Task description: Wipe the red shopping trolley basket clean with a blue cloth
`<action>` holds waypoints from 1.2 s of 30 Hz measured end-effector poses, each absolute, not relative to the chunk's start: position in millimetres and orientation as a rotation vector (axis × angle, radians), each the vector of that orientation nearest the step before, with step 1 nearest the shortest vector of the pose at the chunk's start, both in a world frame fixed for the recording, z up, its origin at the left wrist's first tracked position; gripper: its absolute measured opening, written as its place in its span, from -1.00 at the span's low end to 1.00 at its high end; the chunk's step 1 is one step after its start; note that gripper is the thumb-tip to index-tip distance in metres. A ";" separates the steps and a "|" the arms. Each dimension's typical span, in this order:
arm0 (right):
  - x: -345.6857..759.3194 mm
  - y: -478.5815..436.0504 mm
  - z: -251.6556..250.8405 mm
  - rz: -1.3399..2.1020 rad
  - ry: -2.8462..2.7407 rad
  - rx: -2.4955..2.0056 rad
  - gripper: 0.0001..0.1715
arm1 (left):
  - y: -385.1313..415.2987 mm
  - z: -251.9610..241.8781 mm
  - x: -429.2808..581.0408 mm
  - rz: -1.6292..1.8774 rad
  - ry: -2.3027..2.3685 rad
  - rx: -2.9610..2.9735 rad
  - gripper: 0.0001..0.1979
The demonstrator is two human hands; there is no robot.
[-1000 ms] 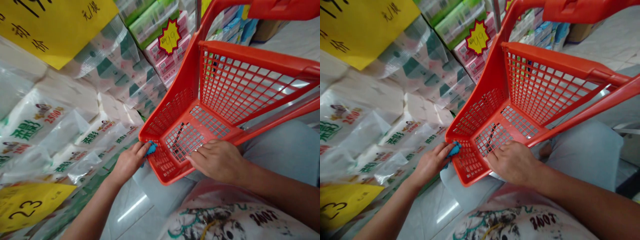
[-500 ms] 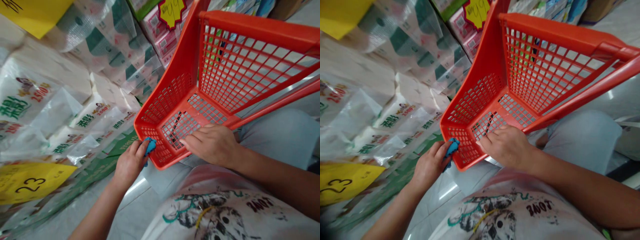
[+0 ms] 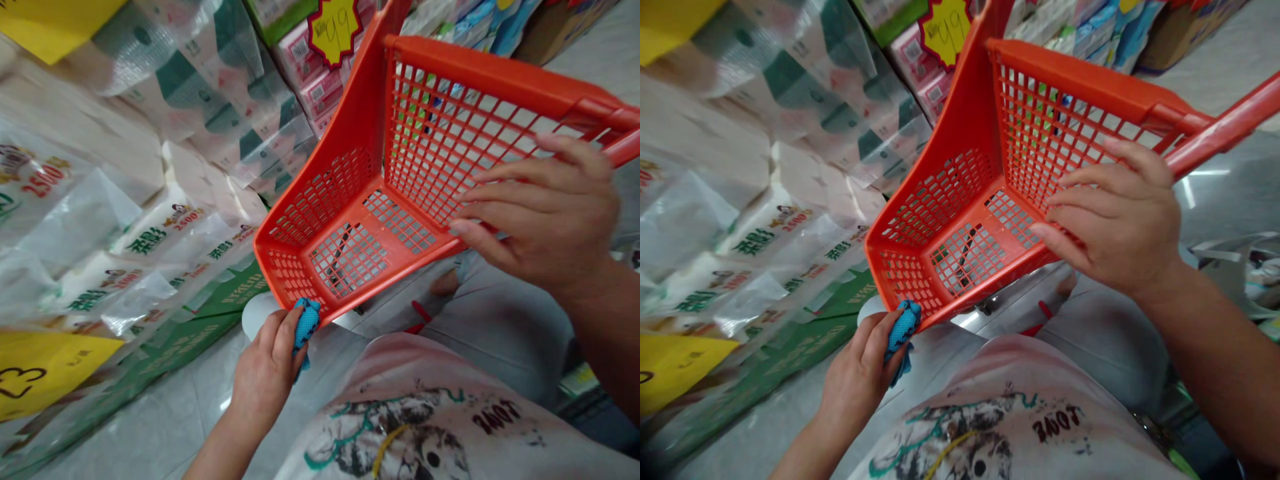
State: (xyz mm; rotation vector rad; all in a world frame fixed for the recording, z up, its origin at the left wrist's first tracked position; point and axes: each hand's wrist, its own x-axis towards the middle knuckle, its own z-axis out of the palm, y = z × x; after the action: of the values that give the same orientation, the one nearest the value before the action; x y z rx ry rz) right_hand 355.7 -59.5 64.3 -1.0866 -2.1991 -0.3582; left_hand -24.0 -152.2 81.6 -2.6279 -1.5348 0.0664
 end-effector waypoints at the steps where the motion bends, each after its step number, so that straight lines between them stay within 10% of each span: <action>1: 368.0 -56.8 61.2 -0.467 -2.161 -1.111 -0.80 | -152.2 80.1 -20.3 0.035 -1.491 -2.645 -0.55; 10: 378.1 -43.2 44.3 -0.583 -2.012 -1.419 -0.45 | -110.1 76.5 74.0 -0.164 -1.170 -2.664 -0.59; 36: 348.0 -60.3 63.7 -0.411 -1.912 -1.567 -0.42 | -88.8 92.8 62.4 -0.255 -1.027 -3.082 -0.62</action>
State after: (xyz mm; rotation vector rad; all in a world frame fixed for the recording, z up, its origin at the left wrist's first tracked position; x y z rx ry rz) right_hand 348.0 -60.3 63.7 -1.5673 -1.9124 -0.4107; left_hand 62.4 -88.8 92.8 -3.0823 -1.0267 -0.2552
